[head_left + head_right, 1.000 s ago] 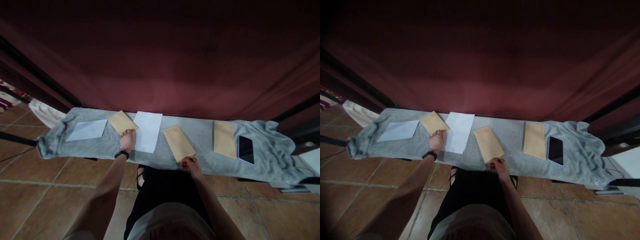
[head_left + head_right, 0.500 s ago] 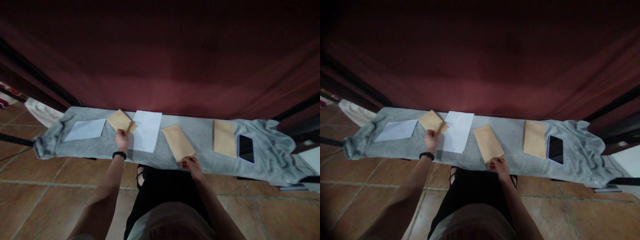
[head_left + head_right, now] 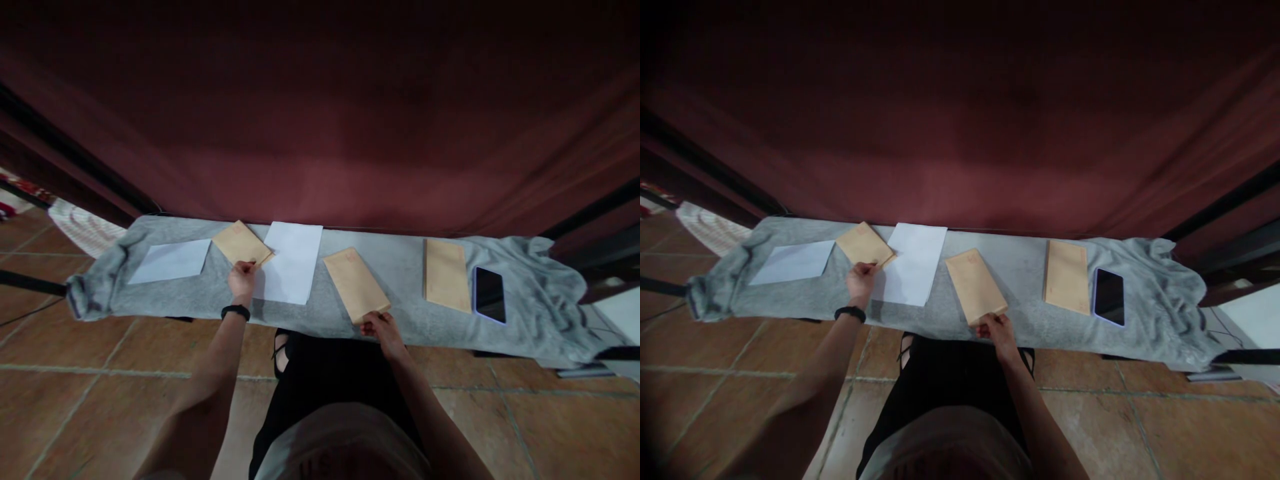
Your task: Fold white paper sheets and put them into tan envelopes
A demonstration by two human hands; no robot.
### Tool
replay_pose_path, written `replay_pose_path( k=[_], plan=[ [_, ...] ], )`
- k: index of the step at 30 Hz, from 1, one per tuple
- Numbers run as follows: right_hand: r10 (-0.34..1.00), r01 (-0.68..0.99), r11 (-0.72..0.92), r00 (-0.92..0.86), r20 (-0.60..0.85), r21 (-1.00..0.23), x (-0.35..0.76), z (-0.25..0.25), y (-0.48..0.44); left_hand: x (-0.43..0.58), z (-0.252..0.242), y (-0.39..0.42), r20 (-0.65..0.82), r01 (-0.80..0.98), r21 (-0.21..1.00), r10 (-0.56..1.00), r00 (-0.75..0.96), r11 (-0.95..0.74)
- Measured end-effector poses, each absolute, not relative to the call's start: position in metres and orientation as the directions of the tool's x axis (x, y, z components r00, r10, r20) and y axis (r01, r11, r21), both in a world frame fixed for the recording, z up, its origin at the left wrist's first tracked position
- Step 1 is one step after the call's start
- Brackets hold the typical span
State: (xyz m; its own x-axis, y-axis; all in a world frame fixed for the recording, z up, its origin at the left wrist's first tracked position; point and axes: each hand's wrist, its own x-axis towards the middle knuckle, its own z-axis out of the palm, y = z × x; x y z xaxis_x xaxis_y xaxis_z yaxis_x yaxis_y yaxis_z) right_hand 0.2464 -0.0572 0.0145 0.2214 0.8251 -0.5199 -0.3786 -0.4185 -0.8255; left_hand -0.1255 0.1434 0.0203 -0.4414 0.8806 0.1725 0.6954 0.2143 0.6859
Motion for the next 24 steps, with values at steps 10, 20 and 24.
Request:
replay_pose_path(
  k=[10, 20, 24],
  plan=[
    [0.819, -0.405, -0.389, 0.259, -0.511, -0.828, 0.242, 0.016, -0.057, -0.091, 0.031, 0.113, 0.314, 0.726, 0.687, 0.902, -0.298, 0.001],
    [0.789, -0.502, -0.278, 0.368, -0.493, -0.819, 0.228, 0.016, -0.054, 0.078, 0.015, 0.006, 0.29, 0.357, 0.867, 0.934, 0.209, -0.349],
    [0.775, -0.575, -0.197, 0.404, -0.485, -0.794, 0.217, 0.014, -0.052, 0.1, 0.009, -0.003, -0.037, 0.071, 0.997, 0.999, 0.024, 0.036]
  ],
)
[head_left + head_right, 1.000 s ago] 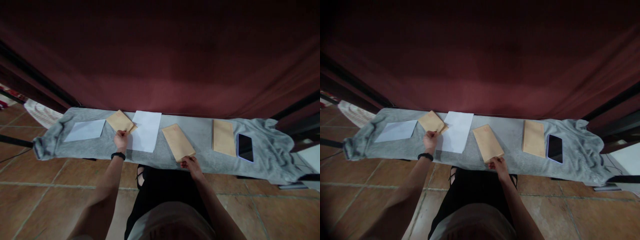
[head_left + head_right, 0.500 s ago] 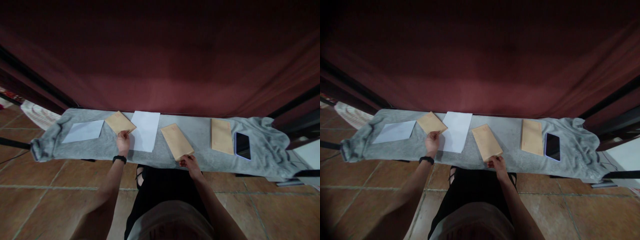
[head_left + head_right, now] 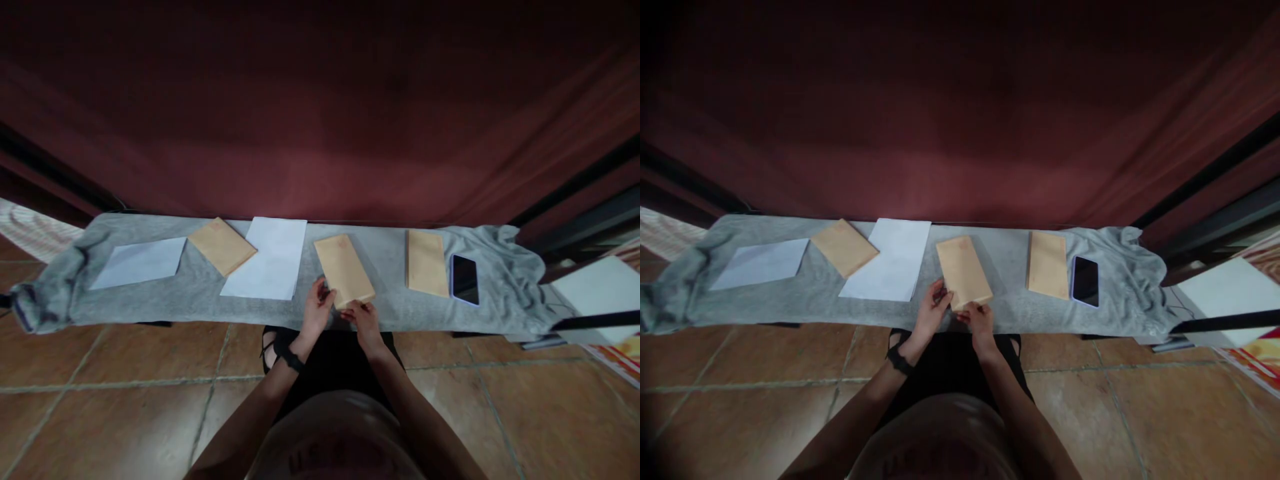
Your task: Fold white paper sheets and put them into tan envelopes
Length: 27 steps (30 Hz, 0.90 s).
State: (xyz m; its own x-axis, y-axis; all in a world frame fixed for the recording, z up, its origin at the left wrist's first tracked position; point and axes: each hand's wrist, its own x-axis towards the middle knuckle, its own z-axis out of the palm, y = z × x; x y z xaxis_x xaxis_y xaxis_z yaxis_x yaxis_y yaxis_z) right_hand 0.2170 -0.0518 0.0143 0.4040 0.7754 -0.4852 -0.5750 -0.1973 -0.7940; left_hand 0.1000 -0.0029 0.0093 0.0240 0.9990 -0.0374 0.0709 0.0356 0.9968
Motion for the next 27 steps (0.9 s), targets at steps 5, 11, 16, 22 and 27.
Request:
replay_pose_path(
  k=[5, 11, 16, 22, 27],
  plan=[
    [0.808, -0.584, -0.255, 0.309, -0.502, -0.77, 0.214, 0.015, -0.054, 0.099, 0.007, 0.004, -0.278, -0.105, 0.953, 0.959, 0.056, 0.283],
    [0.852, -0.509, -0.371, 0.146, -0.502, -0.777, 0.234, 0.02, -0.07, 0.09, 0.004, 0.016, -0.189, 0.082, 0.98, 0.98, 0.062, 0.184],
    [0.893, -0.153, -0.349, 0.245, -0.377, -0.925, 0.262, 0.017, -0.073, 0.081, -0.001, 0.029, -0.155, 0.26, 0.958, 0.983, 0.101, 0.124],
    [0.96, 0.602, 0.115, 0.135, 0.243, -0.79, 0.282, 0.015, -0.042, 0.081, -0.003, 0.035, -0.159, 0.368, 0.925, 0.976, 0.146, 0.095],
    [0.956, 0.864, 0.266, -0.18, 0.231, -0.427, 0.276, 0.003, -0.03, 0.076, 0.006, 0.027, -0.076, 0.614, 0.788, 0.983, 0.168, -0.044]
  ],
)
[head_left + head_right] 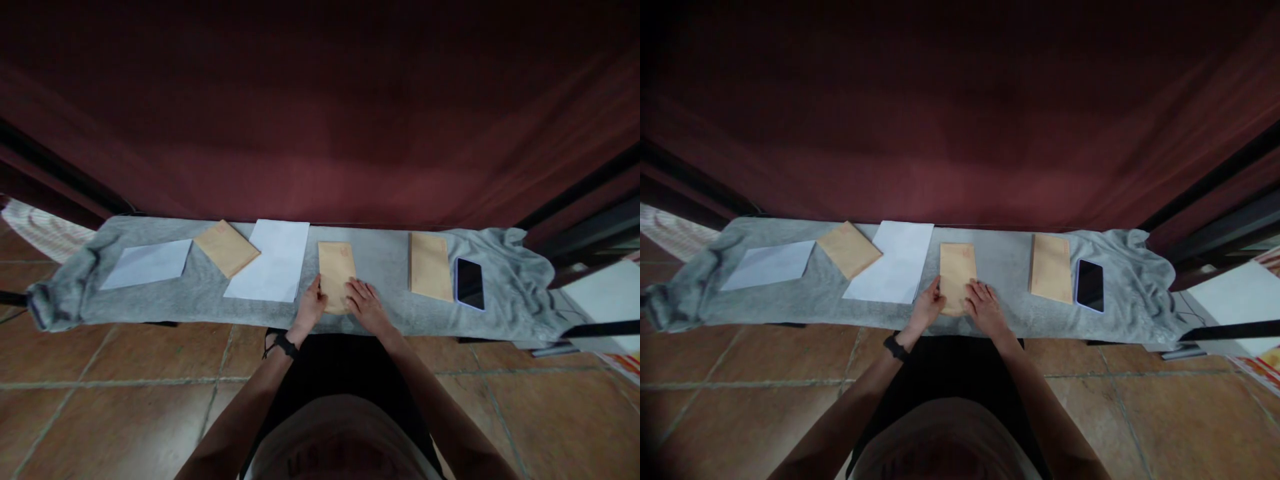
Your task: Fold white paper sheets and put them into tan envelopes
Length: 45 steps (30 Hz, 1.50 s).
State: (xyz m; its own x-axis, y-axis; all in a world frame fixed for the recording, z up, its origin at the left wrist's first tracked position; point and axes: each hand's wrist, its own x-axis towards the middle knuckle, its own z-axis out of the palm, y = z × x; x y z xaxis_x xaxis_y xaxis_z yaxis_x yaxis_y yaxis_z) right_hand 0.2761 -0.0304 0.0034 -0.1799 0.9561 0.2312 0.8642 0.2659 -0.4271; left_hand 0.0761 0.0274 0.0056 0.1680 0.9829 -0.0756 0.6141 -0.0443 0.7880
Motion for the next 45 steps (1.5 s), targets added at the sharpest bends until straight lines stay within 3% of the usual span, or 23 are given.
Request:
replay_pose_path(
  k=[3, 6, 9, 13, 18, 29, 45],
  plan=[
    [0.955, 0.913, 0.272, -0.216, 0.204, -0.305, 0.27, -0.002, -0.033, 0.079, 0.012, 0.022, 0.124, 0.754, 0.609, 0.968, 0.216, -0.246],
    [0.953, 0.925, 0.267, -0.212, 0.217, -0.269, 0.268, -0.001, -0.035, 0.096, 0.015, 0.028, 0.256, 0.756, 0.483, 0.897, 0.359, -0.441],
    [0.951, 0.91, 0.27, -0.2, 0.237, -0.314, 0.269, 0.002, -0.035, 0.119, 0.013, 0.051, 0.237, 0.764, 0.398, 0.861, 0.45, -0.508],
    [0.95, 0.834, 0.273, -0.154, 0.273, -0.479, 0.272, 0.004, -0.035, 0.14, 0.007, 0.093, 0.177, 0.791, 0.328, 0.856, 0.486, -0.517],
    [0.956, 0.757, 0.255, -0.105, 0.272, -0.602, 0.272, 0.005, -0.035, 0.144, -0.001, 0.126, 0.156, 0.775, 0.328, 0.84, 0.52, -0.541],
    [0.956, 0.773, 0.266, -0.133, 0.263, -0.576, 0.272, 0.009, -0.036, 0.136, -0.006, 0.149, 0.103, 0.637, 0.306, 0.689, 0.717, -0.708],
    [0.972, 0.742, 0.167, -0.014, 0.234, -0.649, 0.277, -0.004, -0.029, 0.132, -0.008, 0.121, 0.139, 0.565, 0.358, 0.641, 0.755, -0.743]
  ],
)
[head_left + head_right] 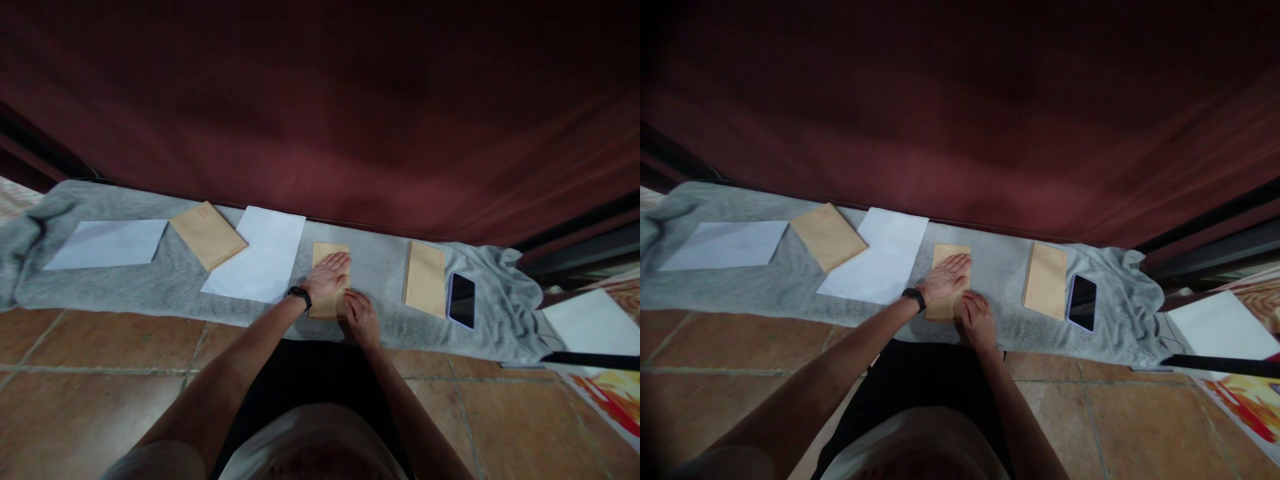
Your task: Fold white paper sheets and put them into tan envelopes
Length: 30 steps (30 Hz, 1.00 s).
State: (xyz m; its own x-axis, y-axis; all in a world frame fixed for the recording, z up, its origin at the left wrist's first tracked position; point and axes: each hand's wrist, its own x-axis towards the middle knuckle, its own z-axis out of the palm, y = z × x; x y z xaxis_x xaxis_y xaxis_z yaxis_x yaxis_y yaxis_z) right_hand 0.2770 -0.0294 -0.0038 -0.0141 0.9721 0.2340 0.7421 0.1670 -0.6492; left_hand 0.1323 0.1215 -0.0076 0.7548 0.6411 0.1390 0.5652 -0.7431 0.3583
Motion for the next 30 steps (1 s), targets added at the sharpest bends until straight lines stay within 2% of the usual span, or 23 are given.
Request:
replay_pose_path(
  k=[17, 30],
  plan=[
    [0.95, 0.732, 0.084, 0.146, 0.276, -0.677, 0.281, -0.012, -0.03, 0.12, -0.003, 0.067, 0.12, 0.503, 0.35, 0.571, 0.812, -0.79],
    [0.936, 0.72, 0.07, 0.193, 0.296, -0.69, 0.281, -0.011, -0.034, 0.111, 0.005, 0.033, 0.12, 0.444, 0.319, 0.5, 0.858, -0.837]
  ],
)
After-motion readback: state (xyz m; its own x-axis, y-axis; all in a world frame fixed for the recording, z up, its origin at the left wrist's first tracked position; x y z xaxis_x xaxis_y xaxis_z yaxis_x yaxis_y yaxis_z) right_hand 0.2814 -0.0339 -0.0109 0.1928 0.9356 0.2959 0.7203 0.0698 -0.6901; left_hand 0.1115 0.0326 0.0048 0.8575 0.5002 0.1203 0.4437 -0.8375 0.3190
